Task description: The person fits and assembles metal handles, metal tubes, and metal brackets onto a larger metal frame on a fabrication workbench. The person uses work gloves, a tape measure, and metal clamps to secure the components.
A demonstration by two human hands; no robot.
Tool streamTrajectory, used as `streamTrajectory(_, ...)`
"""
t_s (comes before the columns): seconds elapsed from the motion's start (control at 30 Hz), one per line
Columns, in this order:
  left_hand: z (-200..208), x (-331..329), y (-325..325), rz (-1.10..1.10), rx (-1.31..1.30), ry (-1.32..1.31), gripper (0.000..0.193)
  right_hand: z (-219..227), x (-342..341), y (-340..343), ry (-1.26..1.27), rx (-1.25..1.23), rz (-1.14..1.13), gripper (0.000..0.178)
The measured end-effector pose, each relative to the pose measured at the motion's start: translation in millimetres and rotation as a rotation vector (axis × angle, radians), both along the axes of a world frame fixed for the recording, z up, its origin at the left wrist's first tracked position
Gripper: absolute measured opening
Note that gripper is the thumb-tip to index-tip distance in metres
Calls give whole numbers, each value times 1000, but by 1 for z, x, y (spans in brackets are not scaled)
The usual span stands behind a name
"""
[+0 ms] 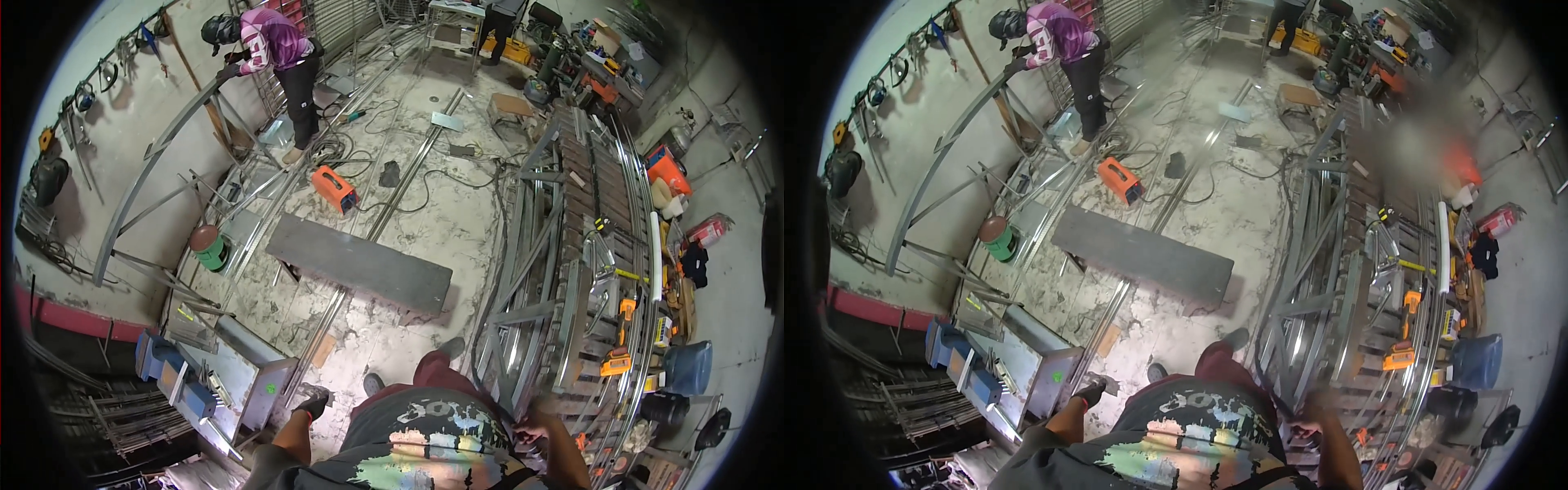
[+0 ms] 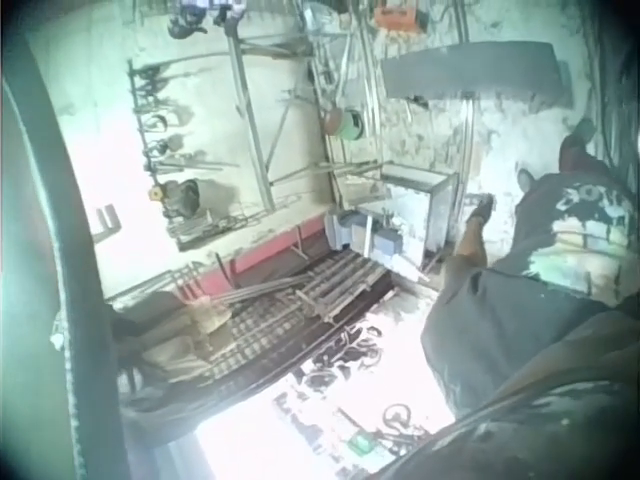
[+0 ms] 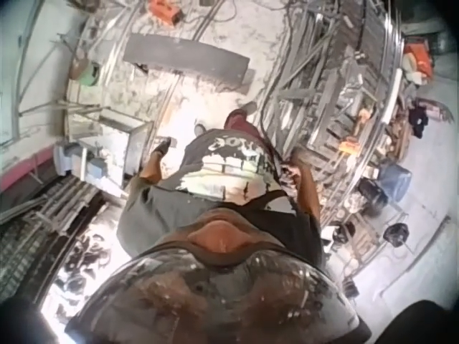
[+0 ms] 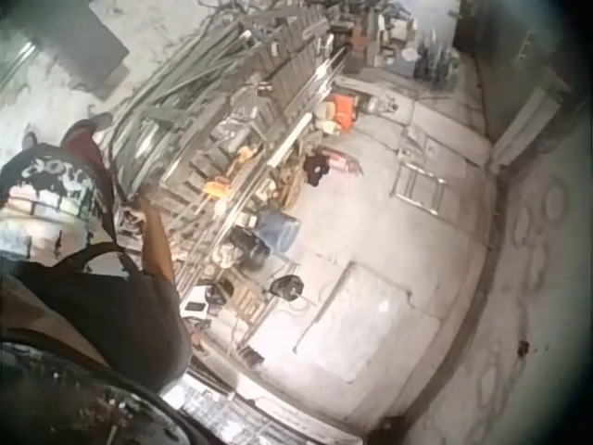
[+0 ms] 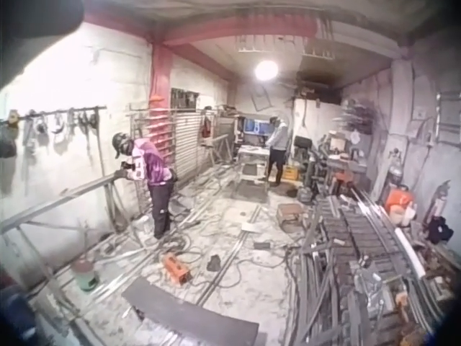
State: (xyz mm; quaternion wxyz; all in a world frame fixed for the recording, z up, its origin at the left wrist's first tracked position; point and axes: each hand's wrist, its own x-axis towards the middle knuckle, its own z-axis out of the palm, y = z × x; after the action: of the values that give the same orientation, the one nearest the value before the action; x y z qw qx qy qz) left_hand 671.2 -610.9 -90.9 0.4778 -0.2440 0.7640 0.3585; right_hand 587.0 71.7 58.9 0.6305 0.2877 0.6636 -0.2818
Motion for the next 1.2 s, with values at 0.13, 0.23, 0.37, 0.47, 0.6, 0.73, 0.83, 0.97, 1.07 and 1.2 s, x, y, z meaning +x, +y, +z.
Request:
streamTrajectory(0.13, -2, -76, 45, -198, -83, -111, 91, 5, -38, 20, -81, -111, -63, 32)
streamTrajectory(0.23, 8, -132, 84, -243, -119, -152, 87, 39, -88, 19, -127, -207, -65, 34)
streamTrajectory(0.37, -22, -223, 120, -235, -121, 140, 90, -5, -82, 62, -263, -447, 19, 36)
streamTrajectory(0.47, 71, -305, 195, -136, -26, 125, 87, -49, -38, 108, -145, -475, -2, 32)
streamTrajectory(0.6, 58, -348, 226, -211, -36, 172, 90, -22, -42, 115, -26, -471, 21, 29)
streamTrajectory(0.73, 62, -380, 258, -630, -122, 110, 89, 63, -54, 93, 52, -339, -92, 21)
streamTrajectory(0.83, 44, -424, 277, -868, -152, 60, 92, -12, 46, 136, 149, -280, -245, 26)
streamTrajectory(0.97, 9, -505, 321, -987, -223, 99, 93, -110, 130, 152, 394, -122, -182, 53)
streamTrajectory(1.07, -54, -548, 337, -989, -163, 222, 83, -109, 111, 202, 379, -287, -315, 56)
streamTrajectory(1.2, 0, -604, 436, -812, -19, 333, 76, 28, 53, 201, 455, 200, -248, 47)
